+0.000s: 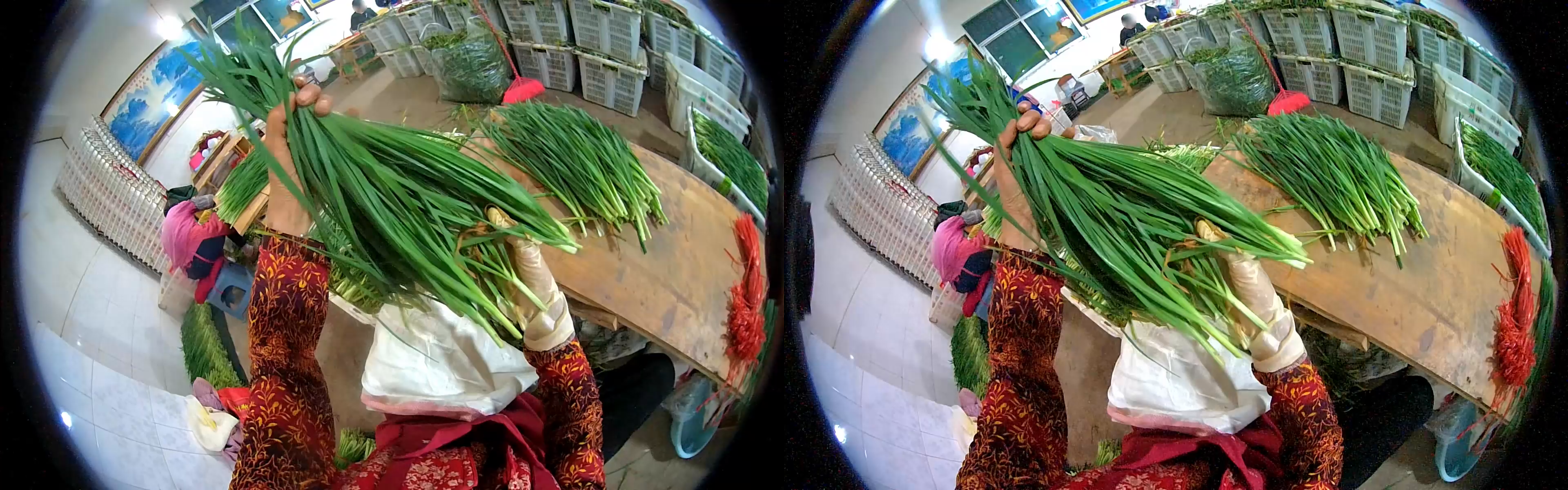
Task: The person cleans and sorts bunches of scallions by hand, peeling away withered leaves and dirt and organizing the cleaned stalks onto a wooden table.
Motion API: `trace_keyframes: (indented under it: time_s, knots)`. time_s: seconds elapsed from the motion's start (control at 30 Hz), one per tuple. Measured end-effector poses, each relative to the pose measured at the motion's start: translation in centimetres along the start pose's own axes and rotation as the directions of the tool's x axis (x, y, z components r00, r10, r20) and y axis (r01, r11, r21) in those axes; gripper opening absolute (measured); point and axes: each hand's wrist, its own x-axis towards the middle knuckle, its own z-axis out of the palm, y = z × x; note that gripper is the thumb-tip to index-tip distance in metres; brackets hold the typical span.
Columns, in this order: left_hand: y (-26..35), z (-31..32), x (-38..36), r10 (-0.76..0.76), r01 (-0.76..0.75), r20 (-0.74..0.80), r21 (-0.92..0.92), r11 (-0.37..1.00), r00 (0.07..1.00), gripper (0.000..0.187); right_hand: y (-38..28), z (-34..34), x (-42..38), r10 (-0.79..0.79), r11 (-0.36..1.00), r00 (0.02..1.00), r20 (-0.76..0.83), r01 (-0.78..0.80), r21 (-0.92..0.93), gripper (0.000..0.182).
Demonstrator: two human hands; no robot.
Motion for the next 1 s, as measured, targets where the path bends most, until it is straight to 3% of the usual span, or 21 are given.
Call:
trace_keyframes:
  time_s: [0.07, 0.17, 0.2, 0.23, 0.37, 0.43, 0.5, 0.57, 0.6, 0.63, 0.67, 0.77, 0.83, 0.9, 0.97, 1.0]
  knots:
    - [0.6, 0.3, -0.3, 0.015, -0.013, -0.040, 0.073, 0.997, 0.999, 0.015, 1.1, -2.9, 1.2, -0.129, 0.991, 0.990, 0.059, 0.126, 0.050, 0.029]
    - [0.6, 1.4, -0.6, 0.093, -0.069, -0.147, 0.161, 0.985, 0.985, 0.015, 1.0, -2.8, 0.5, -0.048, 0.998, 0.996, 0.075, 0.044, 0.053, 0.027]
    - [0.6, 1.2, -0.6, 0.056, -0.037, -0.126, 0.144, 0.989, 0.990, 0.016, 0.8, -2.3, 0.2, -0.070, 0.992, 0.986, 0.152, 0.085, -0.097, 0.041]
    - [0.7, 1.0, -0.7, 0.019, -0.006, -0.105, 0.129, 0.992, 0.994, 0.017, 1.0, -3.4, 0.6, -0.051, 0.983, 0.991, 0.120, 0.071, -0.169, 0.043]
    - [0.6, 0.2, -0.2, 0.062, -0.060, -0.151, 0.024, 0.998, 0.987, 0.019, 0.2, -1.6, -1.4, 0.000, 0.965, 0.985, 0.170, 0.045, -0.260, 0.045]
    - [1.0, 0.4, -0.4, -0.035, 0.058, -0.170, 0.129, 0.990, 0.985, 0.020, -0.1, -0.7, -1.8, -0.017, 0.954, 0.982, 0.187, 0.072, -0.290, 0.046]
    - [0.8, 0.4, -0.5, -0.059, 0.103, -0.236, 0.178, 0.979, 0.970, 0.021, 0.0, 0.3, -1.8, 0.006, 0.846, 0.998, 0.067, 0.031, -0.532, 0.042]
    - [0.1, 1.0, -0.6, -0.154, 0.185, -0.178, 0.174, 0.967, 0.972, 0.018, 0.7, 0.3, -1.2, -0.023, 0.807, 1.000, 0.010, 0.024, -0.590, 0.026]
    - [-0.7, 1.6, -0.1, 0.006, 0.014, -0.132, 0.151, 0.988, 0.991, 0.015, 0.4, 0.8, -0.8, -0.003, 0.852, 0.996, -0.092, -0.046, -0.522, 0.029]
    - [-0.5, 1.6, -0.1, 0.008, 0.013, -0.131, 0.152, 0.988, 0.991, 0.015, 0.1, 1.1, -0.4, 0.024, 0.889, 0.981, -0.192, -0.109, -0.445, 0.031]
    - [-0.1, 1.3, 0.0, -0.007, 0.031, -0.155, 0.154, 0.988, 0.988, 0.014, 0.8, -0.8, 0.3, -0.032, 0.966, 0.987, -0.160, -0.011, -0.260, 0.029]
    - [0.9, 0.5, 0.0, 0.006, 0.040, -0.219, 0.208, 0.977, 0.976, 0.015, -0.1, -1.1, -0.2, -0.063, 0.994, 0.998, -0.026, 0.060, -0.091, 0.032]
    - [0.8, 1.0, 0.3, -0.010, 0.033, -0.178, 0.130, 0.991, 0.984, 0.014, 0.0, -1.7, 0.1, -0.078, 0.988, 0.997, -0.021, 0.074, -0.132, 0.033]
    - [0.3, 1.3, -0.3, -0.076, 0.085, -0.118, 0.069, 0.994, 0.990, 0.014, 0.2, -2.1, 0.5, 0.026, 1.000, 0.995, 0.098, -0.024, -0.015, 0.032]
    - [-0.3, 0.8, 0.0, -0.042, 0.063, -0.201, 0.099, 0.993, 0.979, 0.014, -0.1, -1.9, 0.6, 0.168, 0.980, 0.984, 0.056, -0.160, -0.117, 0.033]
    - [-0.4, 1.1, 0.1, -0.016, 0.038, -0.224, 0.091, 0.995, 0.974, 0.014, -0.1, -2.3, 0.6, 0.161, 0.968, 0.987, 0.002, -0.158, -0.196, 0.033]
